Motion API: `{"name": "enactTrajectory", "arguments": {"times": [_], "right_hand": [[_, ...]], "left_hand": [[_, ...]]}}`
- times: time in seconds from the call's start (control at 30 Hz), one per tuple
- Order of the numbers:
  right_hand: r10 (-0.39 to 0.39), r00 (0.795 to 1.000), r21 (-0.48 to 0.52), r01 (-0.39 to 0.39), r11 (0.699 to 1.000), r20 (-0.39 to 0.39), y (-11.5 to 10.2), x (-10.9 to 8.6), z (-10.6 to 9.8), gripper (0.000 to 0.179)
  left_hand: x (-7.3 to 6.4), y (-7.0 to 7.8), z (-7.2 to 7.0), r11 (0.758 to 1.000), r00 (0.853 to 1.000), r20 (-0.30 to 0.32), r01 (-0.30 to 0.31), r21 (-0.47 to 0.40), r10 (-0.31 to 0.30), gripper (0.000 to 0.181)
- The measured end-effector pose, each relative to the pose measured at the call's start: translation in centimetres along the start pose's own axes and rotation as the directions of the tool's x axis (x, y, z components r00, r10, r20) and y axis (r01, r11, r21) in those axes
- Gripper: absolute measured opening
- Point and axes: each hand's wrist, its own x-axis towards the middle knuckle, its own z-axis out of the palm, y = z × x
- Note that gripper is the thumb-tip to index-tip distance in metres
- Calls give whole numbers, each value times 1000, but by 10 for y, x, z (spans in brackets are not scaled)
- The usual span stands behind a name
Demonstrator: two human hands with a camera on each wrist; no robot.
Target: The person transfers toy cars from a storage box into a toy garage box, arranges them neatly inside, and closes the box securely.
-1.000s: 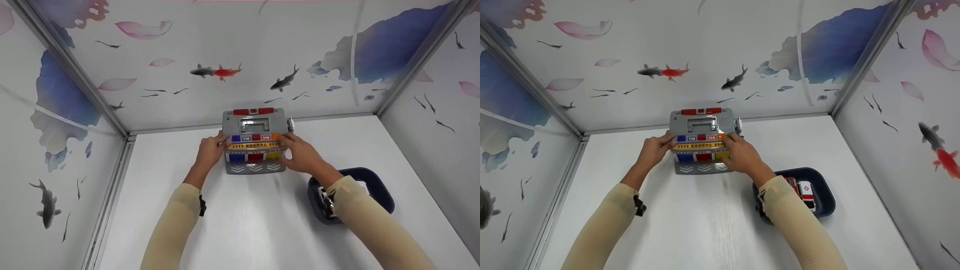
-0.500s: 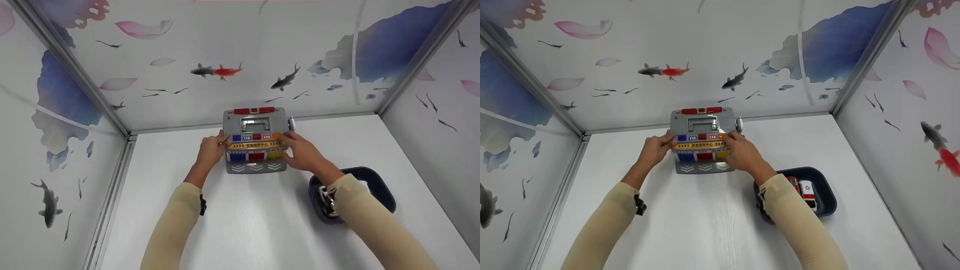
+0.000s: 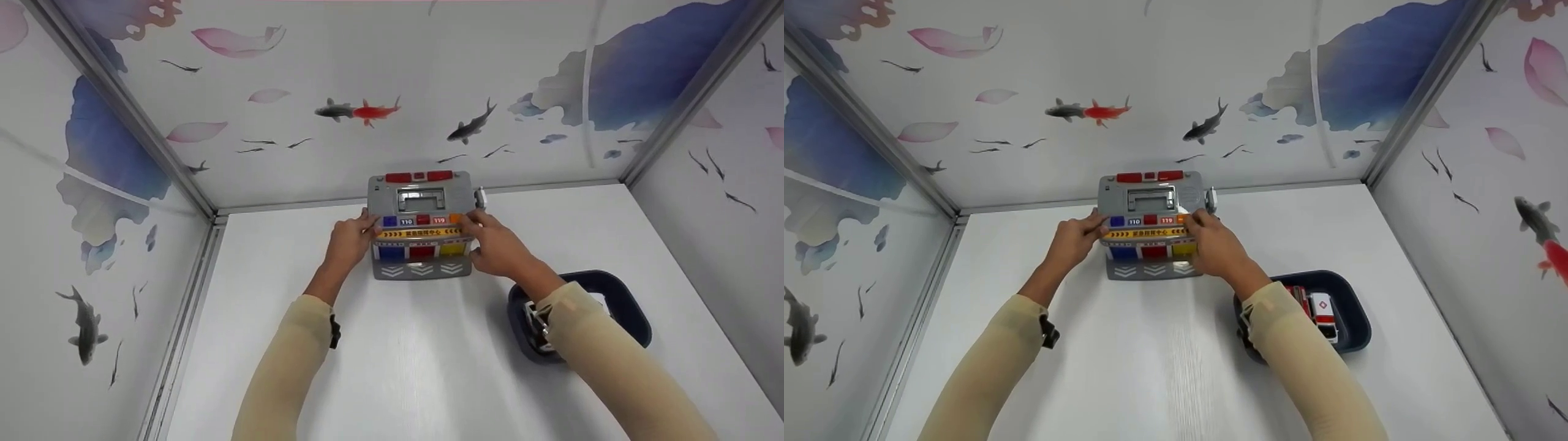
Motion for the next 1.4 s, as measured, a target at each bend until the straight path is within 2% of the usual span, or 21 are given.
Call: {"name": "enactTrajectory", "arguments": {"times": [0.2, 0.43, 0.73, 0.93, 1.2, 1.3, 1.4], "right_hand": [[23, 1000, -13, -23, 1000, 9, 0, 0, -1, 81], [15, 1000, -27, -15, 1000, 1, -2, 0, 1, 78], [-13, 1000, -10, 13, 1000, -6, 1, 1, 0, 81], [-2, 1000, -36, 3, 999, 28, 1, -2, -3, 79], [29, 995, -14, -28, 1000, 92, 2, -5, -9, 78], [12, 995, -5, -12, 1000, 100, 3, -9, -9, 76], [-25, 997, -5, 25, 1000, 71, 7, -13, -8, 72]], "left_hand": [[0, 1, 1, 1000, 1000, 11, -6, -7, 6, 45], [-1, 2, -3, 999, 1000, 6, -25, 39, 25, 44], [-1, 2, -4, 1000, 1000, 7, -7, 4, 7, 43], [-2, 4, -3, 1000, 1000, 15, -4, 28, 4, 43], [-1, 3, -3, 999, 1000, -15, -15, 53, 16, 41], [0, 0, -2, 998, 999, -19, -32, 61, 33, 39], [1, -1, -2, 996, 998, -30, -48, 72, 50, 38]]}}
